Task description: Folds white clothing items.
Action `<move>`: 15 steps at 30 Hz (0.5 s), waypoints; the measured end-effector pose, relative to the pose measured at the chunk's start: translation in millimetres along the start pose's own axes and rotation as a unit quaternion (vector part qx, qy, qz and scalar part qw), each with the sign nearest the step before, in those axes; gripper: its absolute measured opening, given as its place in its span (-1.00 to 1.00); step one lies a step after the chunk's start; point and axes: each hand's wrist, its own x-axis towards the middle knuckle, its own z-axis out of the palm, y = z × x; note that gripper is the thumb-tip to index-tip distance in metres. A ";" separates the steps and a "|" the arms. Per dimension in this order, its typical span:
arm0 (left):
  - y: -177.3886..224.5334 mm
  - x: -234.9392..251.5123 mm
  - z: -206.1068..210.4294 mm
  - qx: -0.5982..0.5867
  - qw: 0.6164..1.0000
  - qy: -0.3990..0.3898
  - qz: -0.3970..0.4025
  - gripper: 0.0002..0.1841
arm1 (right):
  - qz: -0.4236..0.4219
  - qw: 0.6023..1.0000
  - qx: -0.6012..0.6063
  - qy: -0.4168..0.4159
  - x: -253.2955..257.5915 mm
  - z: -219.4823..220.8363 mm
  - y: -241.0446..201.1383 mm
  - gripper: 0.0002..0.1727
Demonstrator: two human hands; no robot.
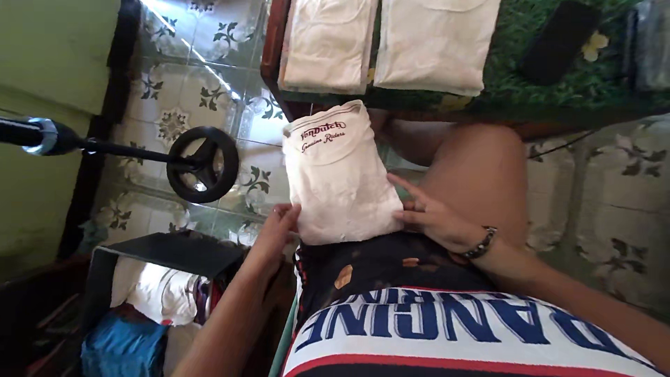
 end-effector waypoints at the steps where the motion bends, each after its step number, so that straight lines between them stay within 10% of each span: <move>1: -3.8 -13.0 3.2 0.008 1.000 -0.021 -0.001 -0.59 | -0.002 1.000 0.008 0.008 -0.9 -0.5 0.8 -0.12; 6: -15.5 -28.0 2.4 -0.010 0.999 -0.047 0.008 -0.86 | -0.026 0.999 -0.019 0.014 -7.1 1.8 1.0 -0.12; 15: 24.3 60.0 13.5 -0.090 0.994 -0.022 -0.052 -0.31 | 0.107 0.984 -0.004 0.140 69.4 9.6 -36.2 -0.19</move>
